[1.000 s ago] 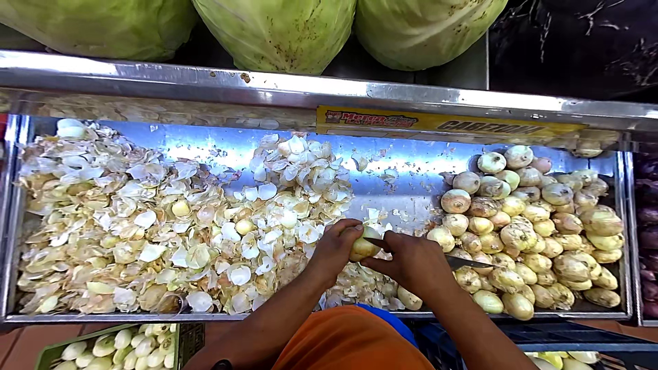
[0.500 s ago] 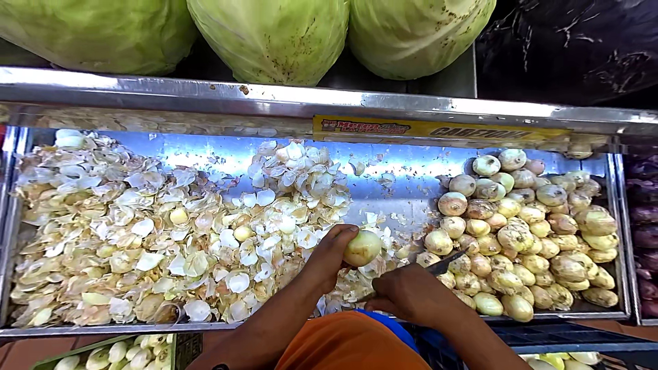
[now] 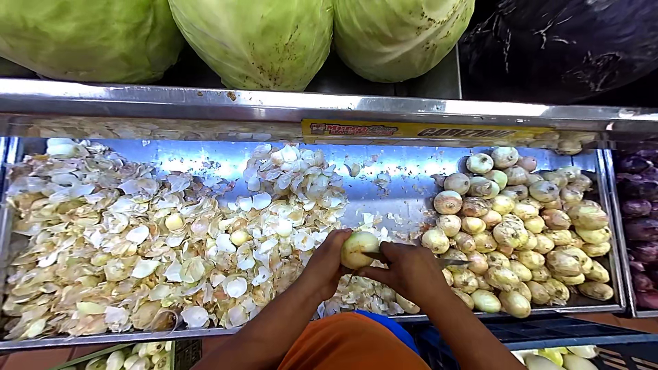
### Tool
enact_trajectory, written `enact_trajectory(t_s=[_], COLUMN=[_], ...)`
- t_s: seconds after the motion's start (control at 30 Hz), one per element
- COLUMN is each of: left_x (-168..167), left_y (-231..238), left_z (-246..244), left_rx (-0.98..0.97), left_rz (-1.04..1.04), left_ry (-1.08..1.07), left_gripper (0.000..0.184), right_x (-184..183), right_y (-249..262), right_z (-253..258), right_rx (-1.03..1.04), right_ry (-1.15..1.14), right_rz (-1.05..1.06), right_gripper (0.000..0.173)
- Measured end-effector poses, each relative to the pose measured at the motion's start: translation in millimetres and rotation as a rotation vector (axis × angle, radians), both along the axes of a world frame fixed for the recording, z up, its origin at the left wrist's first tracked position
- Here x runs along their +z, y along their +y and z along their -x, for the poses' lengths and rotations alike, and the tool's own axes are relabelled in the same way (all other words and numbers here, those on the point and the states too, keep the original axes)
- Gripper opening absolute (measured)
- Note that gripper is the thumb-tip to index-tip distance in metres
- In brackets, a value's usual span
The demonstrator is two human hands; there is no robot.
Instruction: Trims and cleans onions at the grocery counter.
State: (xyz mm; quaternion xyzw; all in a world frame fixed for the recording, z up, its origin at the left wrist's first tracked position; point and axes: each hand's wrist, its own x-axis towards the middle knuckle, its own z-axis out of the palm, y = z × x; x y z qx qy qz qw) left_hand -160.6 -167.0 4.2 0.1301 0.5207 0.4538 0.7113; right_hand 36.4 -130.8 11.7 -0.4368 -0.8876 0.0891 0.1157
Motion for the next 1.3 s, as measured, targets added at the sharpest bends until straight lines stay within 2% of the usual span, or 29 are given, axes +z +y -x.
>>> enact_trajectory(t_s=[0.2,0.33,0.5,0.6,0.8,0.93,0.97,1.07,1.17,1.23,1.3], left_x=[0.6,-1.4,-4.3,-6.5,-3.6,-3.7,-3.7,-4.0,-4.6,-4.9,-6.2], left_y=[1.0,1.9,-0.6,-1.9,-0.2,4.1,4.6,4.0,1.9,-0.7,-2.5], left_z=[-0.9,0.8,-1.2,-1.2,-0.5,2.8,4.1,6.7,4.3,0.6,-5.0], left_rx=[0.024,-0.015,-0.049,-0.042,0.0,0.064,0.062,0.026,-0.034,-0.07,-0.071], left_rz=[0.03,0.001,-0.044,-0.032,0.06,0.093,0.094,0.083,0.048,0.024,0.02], left_ry=[-0.081,-0.063,0.017,0.019,-0.065,-0.093,-0.095,-0.099,-0.096,-0.118,-0.128], left_gripper=[0.049,0.05,0.043,0.044,0.058,0.057,0.059,0.066,0.078,0.073,0.067], right_x=[-10.3,1.3,11.0,4.5,-9.9,-0.4,1.2,3.7,3.5,-1.0,-9.8], right_y=[-6.2,0.8,8.9,5.7,-3.2,-8.0,-7.6,-3.0,3.9,4.9,4.9], right_z=[0.2,-3.0,-1.8,-1.8,1.0,-4.6,-7.1,-11.3,-6.0,-0.4,2.9], right_rx=[0.036,-0.021,-0.047,-0.039,0.088,0.369,0.37,0.177,0.069,0.04,0.022], right_ry=[0.002,0.12,0.023,0.04,0.063,-0.044,-0.029,0.085,0.088,0.082,0.095], right_rz=[-0.079,-0.03,0.058,0.055,-0.054,0.165,0.193,0.091,-0.016,-0.029,-0.089], right_gripper=[0.071,0.068,0.074,0.073,0.068,0.069,0.065,0.052,0.063,0.068,0.063])
